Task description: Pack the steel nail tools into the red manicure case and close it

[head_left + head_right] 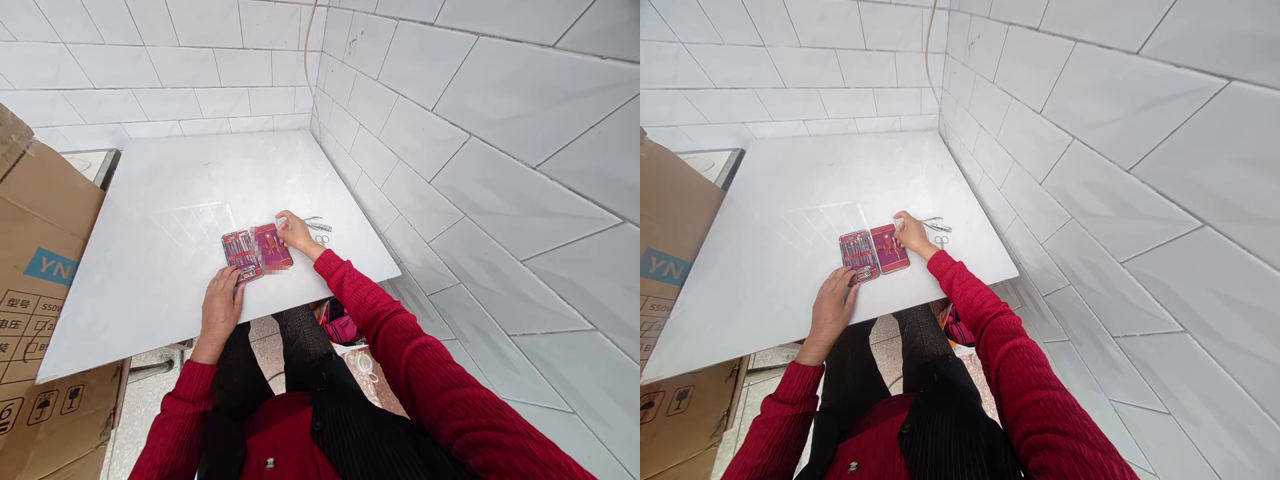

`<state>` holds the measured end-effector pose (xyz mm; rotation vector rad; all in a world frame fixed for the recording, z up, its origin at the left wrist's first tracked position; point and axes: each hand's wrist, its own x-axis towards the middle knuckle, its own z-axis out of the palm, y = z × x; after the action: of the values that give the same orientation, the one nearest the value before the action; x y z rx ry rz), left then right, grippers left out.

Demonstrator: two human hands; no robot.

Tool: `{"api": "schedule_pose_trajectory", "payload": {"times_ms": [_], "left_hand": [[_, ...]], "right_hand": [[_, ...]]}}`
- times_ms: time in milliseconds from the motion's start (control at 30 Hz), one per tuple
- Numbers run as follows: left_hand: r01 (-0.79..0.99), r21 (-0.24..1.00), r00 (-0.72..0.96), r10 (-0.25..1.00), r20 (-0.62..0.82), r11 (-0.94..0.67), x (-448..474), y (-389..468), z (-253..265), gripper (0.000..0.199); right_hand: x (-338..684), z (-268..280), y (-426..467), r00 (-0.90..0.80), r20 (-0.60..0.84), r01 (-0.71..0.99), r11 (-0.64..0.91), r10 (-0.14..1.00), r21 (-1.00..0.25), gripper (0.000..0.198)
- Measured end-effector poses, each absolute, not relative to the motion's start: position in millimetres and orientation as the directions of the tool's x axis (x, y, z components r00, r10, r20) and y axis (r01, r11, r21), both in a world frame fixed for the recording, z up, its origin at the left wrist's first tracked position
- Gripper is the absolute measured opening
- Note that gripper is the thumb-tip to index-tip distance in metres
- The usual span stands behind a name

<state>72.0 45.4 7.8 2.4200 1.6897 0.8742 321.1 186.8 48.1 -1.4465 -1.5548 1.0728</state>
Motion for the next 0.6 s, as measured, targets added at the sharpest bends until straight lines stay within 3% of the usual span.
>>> {"api": "schedule_pose_trajectory", "payload": {"times_ms": [600], "left_hand": [[0.84,0.358,0.247,0.874,0.419,-0.409,70.8,46.9,5.2,0.04]], "right_hand": [[318.7,49.9,185.2,-0.107,-0.048,0.495,0.011,0.993,-0.869,0.05]]}}
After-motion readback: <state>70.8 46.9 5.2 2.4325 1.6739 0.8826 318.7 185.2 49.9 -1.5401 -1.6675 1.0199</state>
